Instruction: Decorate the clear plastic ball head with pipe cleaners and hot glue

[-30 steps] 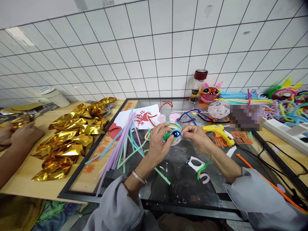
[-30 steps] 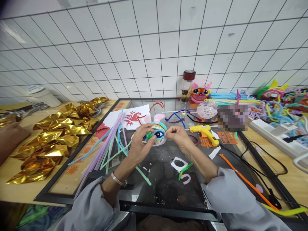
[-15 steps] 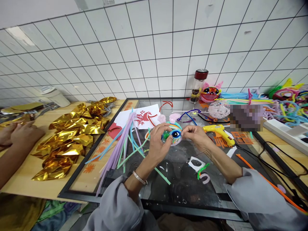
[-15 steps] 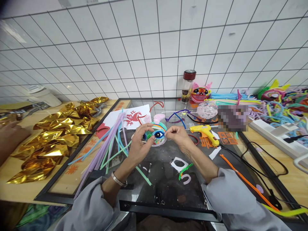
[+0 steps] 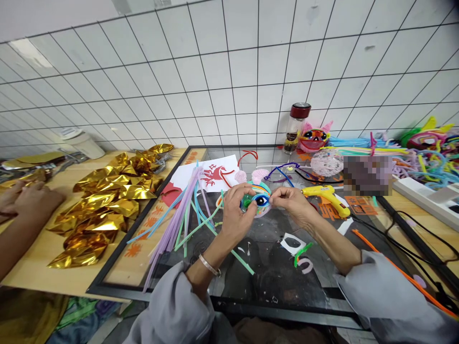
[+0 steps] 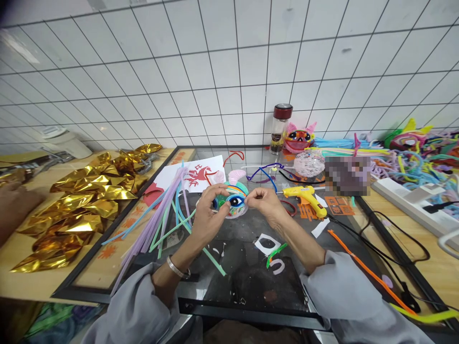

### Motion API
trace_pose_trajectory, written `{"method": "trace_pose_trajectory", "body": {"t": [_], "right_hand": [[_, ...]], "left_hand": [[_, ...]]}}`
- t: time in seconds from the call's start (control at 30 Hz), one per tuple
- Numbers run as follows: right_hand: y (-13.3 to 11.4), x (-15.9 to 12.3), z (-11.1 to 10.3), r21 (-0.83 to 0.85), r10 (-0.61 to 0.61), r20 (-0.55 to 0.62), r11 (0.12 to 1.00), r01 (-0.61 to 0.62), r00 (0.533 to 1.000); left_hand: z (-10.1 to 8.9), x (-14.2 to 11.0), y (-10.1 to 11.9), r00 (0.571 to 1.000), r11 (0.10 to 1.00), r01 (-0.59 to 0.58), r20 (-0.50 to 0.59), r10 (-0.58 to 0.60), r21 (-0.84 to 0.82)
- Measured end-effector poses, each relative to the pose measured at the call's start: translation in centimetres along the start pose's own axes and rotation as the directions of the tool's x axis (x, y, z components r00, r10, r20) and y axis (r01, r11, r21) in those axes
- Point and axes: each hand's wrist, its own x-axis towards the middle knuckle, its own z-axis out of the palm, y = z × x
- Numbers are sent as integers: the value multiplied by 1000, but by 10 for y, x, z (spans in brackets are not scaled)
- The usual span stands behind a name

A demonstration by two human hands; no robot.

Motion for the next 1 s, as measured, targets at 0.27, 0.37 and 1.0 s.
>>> {"method": "trace_pose_trajectory", "body": {"t": [0.27, 0.37, 1.0], "right_hand": [[5, 3, -2, 55, 41, 19, 998, -42, 999], [5, 3, -3, 54, 46, 18, 997, -47, 999], [11, -1, -2, 38, -153, -6, 987, 153, 988]], "left_hand": [[1, 0, 3, 999, 999, 52, 2, -52, -6], [1, 1, 2, 998, 998, 56, 2, -56, -7], [0, 3, 2, 999, 999, 41, 20, -41, -11]]}}
